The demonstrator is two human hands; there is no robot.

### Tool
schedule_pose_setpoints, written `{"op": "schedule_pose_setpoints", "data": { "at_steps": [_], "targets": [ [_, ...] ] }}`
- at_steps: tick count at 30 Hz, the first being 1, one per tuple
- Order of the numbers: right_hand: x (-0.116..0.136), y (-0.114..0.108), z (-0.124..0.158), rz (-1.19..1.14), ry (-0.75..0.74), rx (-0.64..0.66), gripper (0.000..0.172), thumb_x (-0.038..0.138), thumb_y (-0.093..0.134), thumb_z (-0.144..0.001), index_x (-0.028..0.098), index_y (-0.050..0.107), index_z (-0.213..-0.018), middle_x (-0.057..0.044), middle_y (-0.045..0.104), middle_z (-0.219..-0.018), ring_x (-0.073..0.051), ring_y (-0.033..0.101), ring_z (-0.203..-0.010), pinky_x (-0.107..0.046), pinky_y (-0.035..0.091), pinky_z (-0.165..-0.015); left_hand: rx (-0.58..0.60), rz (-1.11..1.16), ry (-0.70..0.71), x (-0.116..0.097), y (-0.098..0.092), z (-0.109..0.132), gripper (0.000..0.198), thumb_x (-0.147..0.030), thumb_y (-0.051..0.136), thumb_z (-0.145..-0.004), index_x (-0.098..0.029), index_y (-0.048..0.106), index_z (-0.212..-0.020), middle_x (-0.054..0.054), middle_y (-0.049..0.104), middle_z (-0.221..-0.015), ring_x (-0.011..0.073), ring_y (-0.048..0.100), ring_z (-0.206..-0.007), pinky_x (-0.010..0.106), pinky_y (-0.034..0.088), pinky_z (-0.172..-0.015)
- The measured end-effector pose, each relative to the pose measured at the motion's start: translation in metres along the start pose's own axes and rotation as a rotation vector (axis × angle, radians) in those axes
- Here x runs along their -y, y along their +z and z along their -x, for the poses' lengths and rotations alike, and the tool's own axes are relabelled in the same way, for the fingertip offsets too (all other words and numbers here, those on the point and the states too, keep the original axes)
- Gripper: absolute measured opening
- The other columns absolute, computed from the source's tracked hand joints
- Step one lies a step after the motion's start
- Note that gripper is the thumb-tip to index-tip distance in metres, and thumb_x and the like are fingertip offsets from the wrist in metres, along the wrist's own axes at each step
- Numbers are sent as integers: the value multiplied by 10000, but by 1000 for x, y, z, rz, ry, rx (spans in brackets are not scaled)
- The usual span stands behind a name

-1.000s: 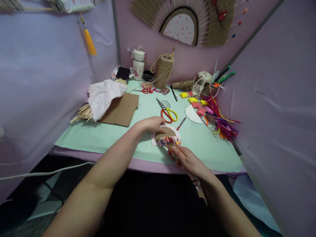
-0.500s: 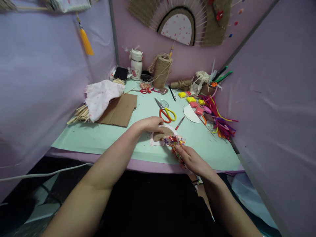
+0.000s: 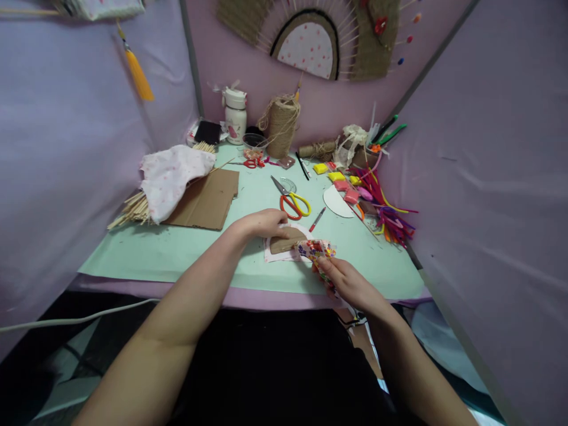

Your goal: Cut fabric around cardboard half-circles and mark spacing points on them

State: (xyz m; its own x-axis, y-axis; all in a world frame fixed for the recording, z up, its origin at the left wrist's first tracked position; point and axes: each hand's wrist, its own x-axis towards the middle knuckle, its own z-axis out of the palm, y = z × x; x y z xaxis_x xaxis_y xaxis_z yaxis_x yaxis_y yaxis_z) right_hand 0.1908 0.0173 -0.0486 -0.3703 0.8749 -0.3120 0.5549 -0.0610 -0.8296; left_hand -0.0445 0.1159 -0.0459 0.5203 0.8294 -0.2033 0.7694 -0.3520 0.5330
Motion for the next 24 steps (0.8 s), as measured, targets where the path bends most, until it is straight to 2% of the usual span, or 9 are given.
{"op": "schedule_pose_setpoints", "data": {
  "at_steps": [10,17,24],
  "targets": [
    [-7,-8,-1,32,4,-14,547,677,362,-899,182,577,-807,35,450,-578,-130,489,-459,-258,414,-457,24,-38,-29,-4,-2,1,268,-351,592,-784,-144,646,-946,82,655,-900,199,545,-746,288,331,-604],
    [-8,-13,2,43,19,-37,525,659,365,-905,184,573,-819,42,442,-582,-136,503,-453,-261,409,-459,36,-43,-34,-5,-3,2,277,-368,573,-786,-145,633,-938,73,650,-907,200,549,-769,283,333,-607],
    [-5,-21,6,55,26,-96,525,667,379,-894,185,568,-807,26,496,-587,-145,521,-504,-263,424,-504,34,-21,-28,-1,-2,0,303,-403,575,-774,-154,633,-938,71,643,-910,199,540,-769,290,338,-626]
  ]
}}
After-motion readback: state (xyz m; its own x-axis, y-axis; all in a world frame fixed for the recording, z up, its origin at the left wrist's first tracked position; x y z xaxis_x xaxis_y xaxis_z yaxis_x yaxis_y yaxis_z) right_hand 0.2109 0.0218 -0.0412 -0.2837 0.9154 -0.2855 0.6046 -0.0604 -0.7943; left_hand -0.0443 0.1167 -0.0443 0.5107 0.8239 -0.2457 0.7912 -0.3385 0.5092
